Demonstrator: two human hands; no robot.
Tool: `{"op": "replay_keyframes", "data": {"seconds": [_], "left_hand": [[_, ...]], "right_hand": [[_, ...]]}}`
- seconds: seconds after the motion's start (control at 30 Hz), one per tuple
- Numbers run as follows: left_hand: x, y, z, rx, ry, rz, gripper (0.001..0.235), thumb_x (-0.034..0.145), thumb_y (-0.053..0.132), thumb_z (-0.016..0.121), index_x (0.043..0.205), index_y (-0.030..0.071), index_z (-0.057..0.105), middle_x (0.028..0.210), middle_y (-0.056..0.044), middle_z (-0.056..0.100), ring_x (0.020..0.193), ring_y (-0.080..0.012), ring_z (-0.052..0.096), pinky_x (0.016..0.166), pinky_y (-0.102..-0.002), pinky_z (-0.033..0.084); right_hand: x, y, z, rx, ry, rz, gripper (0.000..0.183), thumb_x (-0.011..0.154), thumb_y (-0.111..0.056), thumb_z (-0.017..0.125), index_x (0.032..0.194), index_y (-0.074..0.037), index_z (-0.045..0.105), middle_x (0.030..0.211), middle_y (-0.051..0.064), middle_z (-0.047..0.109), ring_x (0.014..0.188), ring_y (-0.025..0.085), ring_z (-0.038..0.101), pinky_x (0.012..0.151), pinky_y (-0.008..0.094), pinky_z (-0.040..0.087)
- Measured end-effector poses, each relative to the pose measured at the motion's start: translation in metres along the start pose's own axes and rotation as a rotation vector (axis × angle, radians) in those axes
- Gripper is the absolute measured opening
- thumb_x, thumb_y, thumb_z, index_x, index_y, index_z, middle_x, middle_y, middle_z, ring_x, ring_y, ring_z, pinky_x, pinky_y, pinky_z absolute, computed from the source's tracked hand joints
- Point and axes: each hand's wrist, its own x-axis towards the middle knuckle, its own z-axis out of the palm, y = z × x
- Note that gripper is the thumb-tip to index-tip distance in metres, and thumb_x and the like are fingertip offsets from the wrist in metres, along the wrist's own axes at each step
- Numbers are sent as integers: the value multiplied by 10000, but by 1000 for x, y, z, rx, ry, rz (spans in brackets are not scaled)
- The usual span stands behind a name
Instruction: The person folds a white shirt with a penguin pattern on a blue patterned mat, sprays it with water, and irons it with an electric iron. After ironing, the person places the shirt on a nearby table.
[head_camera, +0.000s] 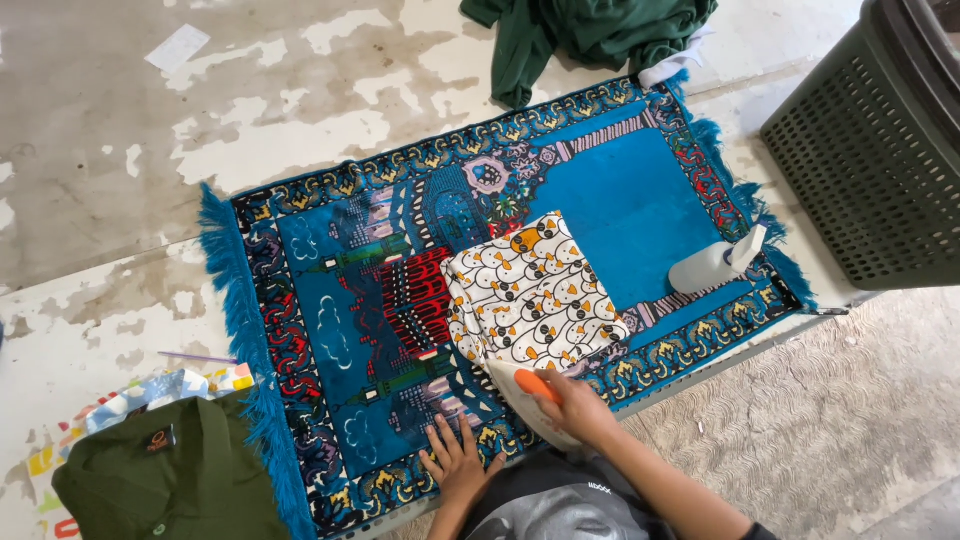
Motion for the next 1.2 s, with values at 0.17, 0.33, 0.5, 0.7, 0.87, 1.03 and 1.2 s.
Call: {"op": "replay_keyframes", "data": {"seconds": [0.17,0.33,0.5,0.7,0.87,1.03,1.2], "left_hand": [[-4,0,-19,-65,-110,16,1109,900,901,265,1629,238,-242,1671,-181,-352,1525,-433,-311,1177,-667,-93],[-5,2,-25,-63,-117,2,1123,886,903,279,1637,236,-223,1681,-178,-330,1532,-430,-294,1181,-660,-91],[-14,1,-39,-88,-187,29,1098,921,873,271,1629,218,-254,1653,-183,-388,1505,-438,-351,1176,-662,-118],[-13,1,-39,-49,-168,32,1112,916,893,248,1616,208,-278,1654,-190,-383,1518,-439,-322,1185,-668,-96],[-12,-1,-22,-102,-54,24,1125,884,921,289,1628,260,-234,1671,-157,-351,1534,-406,-298,1189,-652,-107],[-25,4,-7,-248,174,8,1082,872,877,411,1643,317,-103,1710,-106,-224,1566,-347,-198,1200,-628,-59],[-33,18,-21,-779,574,-160,529,956,450,546,1343,106,653,1416,-69,608,1310,-312,511,1056,-499,450]], "right_hand": [[7,35,-29,224,370,207,447,1039,-316,499,1434,-107,513,838,56,716,585,123,635,456,211,536],[50,45,-83,200,572,257,552,1054,-430,435,1463,-62,484,992,135,724,709,260,701,543,373,545],[76,82,-92,163,688,132,524,1045,-406,426,1418,-50,523,1132,213,700,901,428,670,662,514,499],[38,102,-74,124,622,260,565,1020,-420,450,1469,-79,486,1219,247,688,1032,497,663,788,583,521],[11,125,-76,93,570,326,494,1045,-397,423,1421,-84,490,1076,243,704,910,483,672,682,577,502],[-8,155,-81,153,550,389,514,1023,-447,426,1375,-78,485,1146,267,674,966,505,653,694,603,483],[-12,132,-103,114,484,208,419,987,-391,519,1298,-112,558,847,130,671,659,310,647,545,451,449]]}}
